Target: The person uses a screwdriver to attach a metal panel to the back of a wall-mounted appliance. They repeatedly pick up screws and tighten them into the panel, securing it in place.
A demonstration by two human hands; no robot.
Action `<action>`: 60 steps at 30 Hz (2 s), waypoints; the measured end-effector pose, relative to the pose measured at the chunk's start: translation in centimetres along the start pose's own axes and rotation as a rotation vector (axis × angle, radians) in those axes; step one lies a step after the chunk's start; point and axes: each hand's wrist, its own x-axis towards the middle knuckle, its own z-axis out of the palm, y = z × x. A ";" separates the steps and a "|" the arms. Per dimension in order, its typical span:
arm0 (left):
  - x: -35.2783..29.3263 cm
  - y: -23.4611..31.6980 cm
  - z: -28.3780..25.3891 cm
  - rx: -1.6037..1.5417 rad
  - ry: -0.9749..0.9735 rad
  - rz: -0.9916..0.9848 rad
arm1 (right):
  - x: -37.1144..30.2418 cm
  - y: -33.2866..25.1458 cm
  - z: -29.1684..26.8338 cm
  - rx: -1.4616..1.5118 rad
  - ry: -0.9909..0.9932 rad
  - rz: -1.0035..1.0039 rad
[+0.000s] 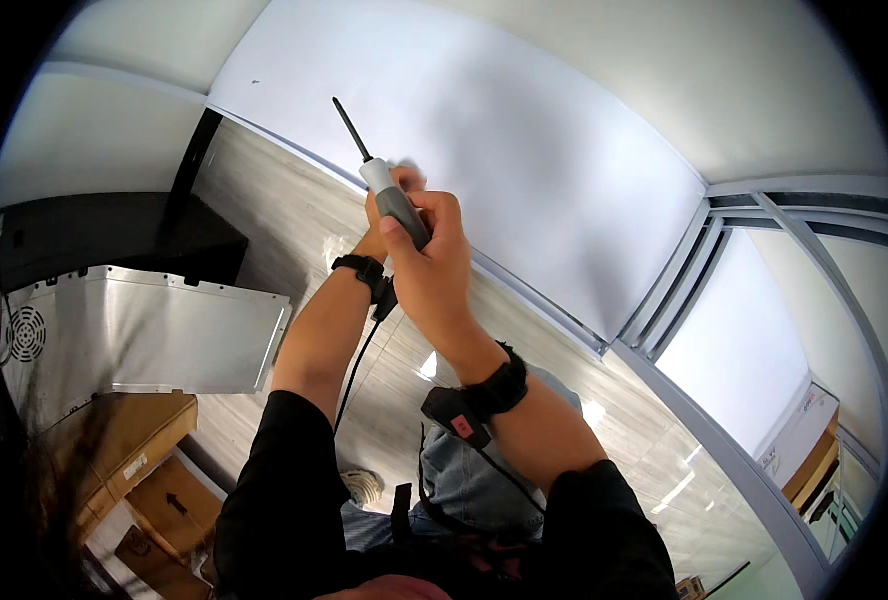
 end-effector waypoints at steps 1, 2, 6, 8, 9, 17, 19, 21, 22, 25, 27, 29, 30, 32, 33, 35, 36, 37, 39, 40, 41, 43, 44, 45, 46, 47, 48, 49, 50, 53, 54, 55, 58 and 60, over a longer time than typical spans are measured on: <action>0.0 -0.5 0.0 -0.065 0.016 0.013 | 0.0 0.2 0.2 -0.029 0.001 -0.028; 0.1 -1.0 -0.1 -0.130 0.036 0.027 | -0.1 0.4 0.5 -0.057 -0.001 -0.056; -0.4 0.0 -2.9 -0.392 0.103 -0.106 | -0.1 1.1 0.6 -0.090 -0.021 -0.065; -1.2 2.7 -6.1 -0.578 0.114 -0.166 | 0.4 1.3 0.6 -0.098 -0.008 -0.054; -1.7 3.3 -8.6 -0.784 0.107 -0.261 | 0.4 1.1 1.0 -0.060 -0.013 -0.037; -6.1 5.0 -25.7 -1.433 0.017 -0.245 | -1.9 1.5 4.6 -0.169 -0.332 -0.072; -7.1 4.9 -28.0 -1.466 0.007 -0.198 | -2.7 0.9 5.9 -0.127 -0.347 -0.023; -8.1 4.9 -29.8 -1.497 0.012 -0.171 | -3.5 0.2 7.3 -0.104 -0.372 0.018; -8.5 4.7 -30.7 -1.500 0.017 -0.154 | -3.9 0.0 8.0 -0.104 -0.391 0.031; -9.5 4.4 -33.2 -1.492 0.018 -0.117 | -5.4 0.0 9.6 -0.080 -0.445 0.012; -10.2 4.5 -34.7 -1.464 0.001 -0.106 | -6.2 -0.3 10.7 -0.071 -0.458 -0.019; -10.8 4.0 -35.9 -1.466 -0.026 -0.106 | -7.3 -0.4 11.7 -0.065 -0.444 -0.041; -11.1 3.8 -36.5 -1.466 -0.042 -0.107 | -7.7 -0.5 12.2 -0.062 -0.460 -0.042; -11.6 3.2 -37.7 -1.468 -0.023 -0.088 | -8.3 -0.6 13.0 -0.058 -0.485 -0.051; -11.9 2.9 -38.3 -1.468 -0.015 -0.079 | -8.7 -0.7 13.5 -0.063 -0.482 -0.031; -12.2 2.5 -39.6 -1.447 -0.045 -0.036 | -9.4 -0.9 14.5 -0.072 -0.476 0.005; -12.3 2.3 -40.2 -1.436 -0.060 -0.015 | -9.7 -1.1 14.9 -0.061 -0.467 0.039; -12.6 2.4 -40.8 -1.399 -0.053 -0.022 | -9.9 -1.2 15.3 -0.051 -0.459 0.073; -13.2 2.5 -41.9 -1.325 -0.039 -0.036 | -10.6 -1.3 16.1 -0.044 -0.445 0.096; -13.3 2.4 -42.4 -1.301 -0.041 -0.040 | -11.0 -1.3 16.5 -0.049 -0.437 0.082; -13.5 2.3 -42.9 -1.277 -0.044 -0.044 | -11.3 -1.2 17.0 -0.054 -0.427 0.068; -13.7 1.7 -44.1 -1.236 -0.046 -0.034 | -11.7 -1.0 18.0 -0.008 -0.418 0.113; -13.8 1.1 -44.7 -1.220 -0.047 -0.019 | -11.9 -0.9 18.6 0.017 -0.416 0.136; -13.8 0.6 -45.3 -1.202 -0.047 -0.005 | -12.0 -0.8 19.2 0.030 -0.427 0.164; -13.9 0.1 -45.8 -1.197 -0.041 0.000 | -12.2 -0.5 19.7 0.041 -0.436 0.196; -14.0 -0.3 -46.4 -1.191 -0.035 0.005 | -12.5 -0.4 20.3 0.052 -0.445 0.227; -14.0 -0.8 -47.0 -1.185 -0.029 0.010 | -12.9 -0.3 21.2 0.034 -0.442 0.193; -14.0 -1.2 -47.6 -1.195 -0.021 0.008 | -13.4 -0.4 22.2 0.009 -0.432 0.158; -14.0 -1.6 -48.1 -1.206 -0.013 0.005 | -13.8 -0.5 23.1 -0.015 -0.422 0.124; -13.9 -3.1 -49.9 -1.298 -0.016 0.042 | -15.2 -1.0 26.0 -0.157 -0.444 -0.009; -13.7 -3.6 -50.4 -1.339 -0.021 0.060 | -15.5 -1.4 26.9 -0.196 -0.443 -0.054; -13.6 -3.9 -51.2 -1.375 -0.004 0.084 | -15.7 -1.9 28.1 -0.231 -0.454 -0.094; -12.9 -4.0 -52.6 -1.473 0.053 0.117 | -15.9 -3.8 30.9 -0.356 -0.483 -0.243; -12.6 -3.5 -52.8 -1.522 0.100 0.085 | -16.0 -4.3 31.5 -0.456 -0.473 -0.344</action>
